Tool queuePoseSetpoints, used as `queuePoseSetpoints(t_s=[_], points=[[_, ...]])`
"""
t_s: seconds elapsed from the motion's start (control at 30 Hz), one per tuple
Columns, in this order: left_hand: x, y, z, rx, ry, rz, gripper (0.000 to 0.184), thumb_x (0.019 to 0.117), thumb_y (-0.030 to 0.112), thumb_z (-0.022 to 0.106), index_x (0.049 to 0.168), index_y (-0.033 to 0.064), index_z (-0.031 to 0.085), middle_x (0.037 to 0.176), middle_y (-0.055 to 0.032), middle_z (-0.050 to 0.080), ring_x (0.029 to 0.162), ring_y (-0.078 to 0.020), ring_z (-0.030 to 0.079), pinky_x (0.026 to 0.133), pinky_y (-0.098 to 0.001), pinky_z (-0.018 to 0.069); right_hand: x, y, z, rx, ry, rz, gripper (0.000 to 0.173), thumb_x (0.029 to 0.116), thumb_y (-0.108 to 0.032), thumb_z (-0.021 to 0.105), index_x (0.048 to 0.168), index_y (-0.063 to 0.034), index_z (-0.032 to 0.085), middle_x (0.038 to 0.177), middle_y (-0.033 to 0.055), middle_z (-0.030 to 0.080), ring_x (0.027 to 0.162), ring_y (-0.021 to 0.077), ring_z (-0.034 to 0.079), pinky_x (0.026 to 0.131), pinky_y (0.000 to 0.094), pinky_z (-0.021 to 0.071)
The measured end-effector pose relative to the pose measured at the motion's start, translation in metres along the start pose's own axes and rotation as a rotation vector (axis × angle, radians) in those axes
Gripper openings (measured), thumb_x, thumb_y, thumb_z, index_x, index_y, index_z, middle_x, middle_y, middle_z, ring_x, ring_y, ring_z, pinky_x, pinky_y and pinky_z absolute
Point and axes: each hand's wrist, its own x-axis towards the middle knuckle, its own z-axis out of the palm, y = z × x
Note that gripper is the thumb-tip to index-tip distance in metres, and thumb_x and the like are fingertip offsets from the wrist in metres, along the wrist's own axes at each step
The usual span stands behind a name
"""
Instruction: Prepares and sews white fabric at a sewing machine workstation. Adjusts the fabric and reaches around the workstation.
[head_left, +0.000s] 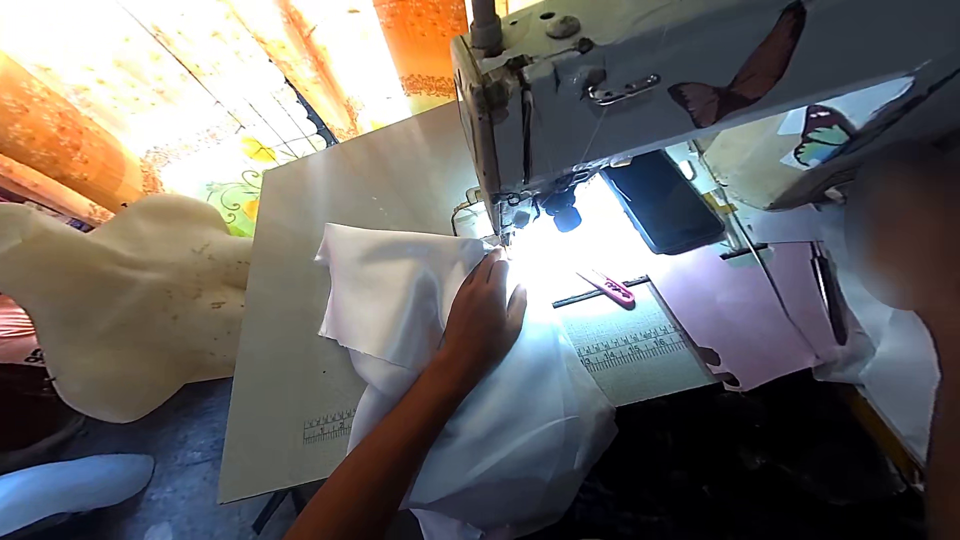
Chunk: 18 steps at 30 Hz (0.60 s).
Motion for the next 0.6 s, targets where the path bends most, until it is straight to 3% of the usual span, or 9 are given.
queuePoseSetpoints(t_s=[0.17,0.23,0.3,0.33,0.37,0.4,0.43,0.5,0.6], points=[[0.001,0.000,0.001,0.002,0.016,0.009,0.032,0.0981,0.019,0.057,0.116,-0.0052,0.067,0.135,-0.0208,0.063,0.126,-0.0298,0.063,0.106,-0.0434,0.0491,-0.001,-0.003,-0.012,-0.004,0.030,-0.004,0.049,0.1113,-0.024,0.031,0.154,-0.0037,0.043,0.154,0.0304,0.042,0.146,0.0592,0.026,0.107,0.0855,0.0138],[0.002,-0.001,0.001,-0.007,0.009,0.004,0.033,0.0984,0.019,0.057,0.118,-0.0058,0.066,0.136,-0.0210,0.062,0.127,-0.0298,0.062,0.107,-0.0435,0.0486,-0.011,-0.016,-0.031,0.079,0.068,-0.053,0.054,0.1115,-0.034,0.030,0.151,-0.0025,0.047,0.155,0.0261,0.044,0.148,0.0539,0.028,0.113,0.0802,0.0147],[0.004,-0.001,0.001,-0.025,0.014,-0.002,0.032,0.0984,0.019,0.058,0.117,-0.0054,0.066,0.135,-0.0208,0.063,0.126,-0.0301,0.062,0.106,-0.0445,0.0491,-0.039,-0.045,-0.060,0.239,0.039,-0.183,0.055,0.1099,-0.037,0.038,0.140,0.0040,0.057,0.142,0.0292,0.056,0.133,0.0496,0.051,0.107,0.0705,0.0374],[0.004,-0.002,0.001,-0.031,0.022,0.000,0.032,0.0983,0.019,0.059,0.117,-0.0054,0.066,0.134,-0.0208,0.063,0.126,-0.0301,0.062,0.106,-0.0445,0.0492,-0.059,-0.060,-0.073,0.350,-0.028,-0.258,0.050,0.1090,-0.035,0.043,0.129,0.0062,0.064,0.127,0.0296,0.064,0.116,0.0446,0.062,0.097,0.0640,0.0477],[0.005,-0.003,0.001,-0.038,0.030,0.005,0.032,0.0979,0.019,0.059,0.118,-0.0062,0.066,0.134,-0.0213,0.063,0.126,-0.0306,0.062,0.106,-0.0447,0.0493,-0.079,-0.070,-0.080,0.454,-0.135,-0.348,0.045,0.1073,-0.033,0.046,0.117,0.0040,0.070,0.111,0.0220,0.071,0.102,0.0304,0.069,0.089,0.0503,0.0556],[0.005,-0.002,0.000,-0.043,0.029,0.004,0.034,0.0981,0.018,0.059,0.119,-0.0070,0.065,0.133,-0.0222,0.063,0.126,-0.0315,0.062,0.106,-0.0454,0.0490,-0.099,-0.078,-0.083,0.572,-0.279,-0.474,0.040,0.1065,-0.032,0.048,0.107,-0.0006,0.073,0.102,0.0115,0.075,0.095,0.0146,0.071,0.086,0.0345,0.0591],[0.005,-0.002,-0.001,-0.050,0.032,0.002,0.034,0.0981,0.018,0.059,0.120,-0.0079,0.064,0.132,-0.0231,0.064,0.125,-0.0326,0.063,0.106,-0.0462,0.0492,-0.115,-0.088,-0.083,0.686,-0.450,-0.619,0.039,0.1071,-0.034,0.049,0.102,-0.0044,0.074,0.100,0.0054,0.076,0.096,0.0068,0.071,0.087,0.0262,0.0592],[0.006,-0.001,-0.002,-0.053,0.035,-0.001,0.035,0.0985,0.018,0.059,0.122,-0.0083,0.062,0.133,-0.0234,0.063,0.124,-0.0332,0.063,0.105,-0.0464,0.0493,-0.144,-0.103,-0.067,0.772,-0.714,-0.822,0.039,0.1071,-0.037,0.050,0.105,-0.0087,0.076,0.098,0.0023,0.077,0.090,0.0061,0.072,0.082,0.0240,0.0586],[0.006,-0.001,-0.001,-0.025,0.033,0.013,0.034,0.0994,0.018,0.057,0.121,-0.0083,0.063,0.134,-0.0242,0.063,0.127,-0.0334,0.061,0.108,-0.0454,0.0473,-0.187,-0.110,-0.028,0.695,-0.787,-0.692,0.038,0.1028,-0.036,0.055,0.109,-0.0045,0.076,0.089,0.0082,0.076,0.077,0.0195,0.073,0.069,0.0406,0.0610]])
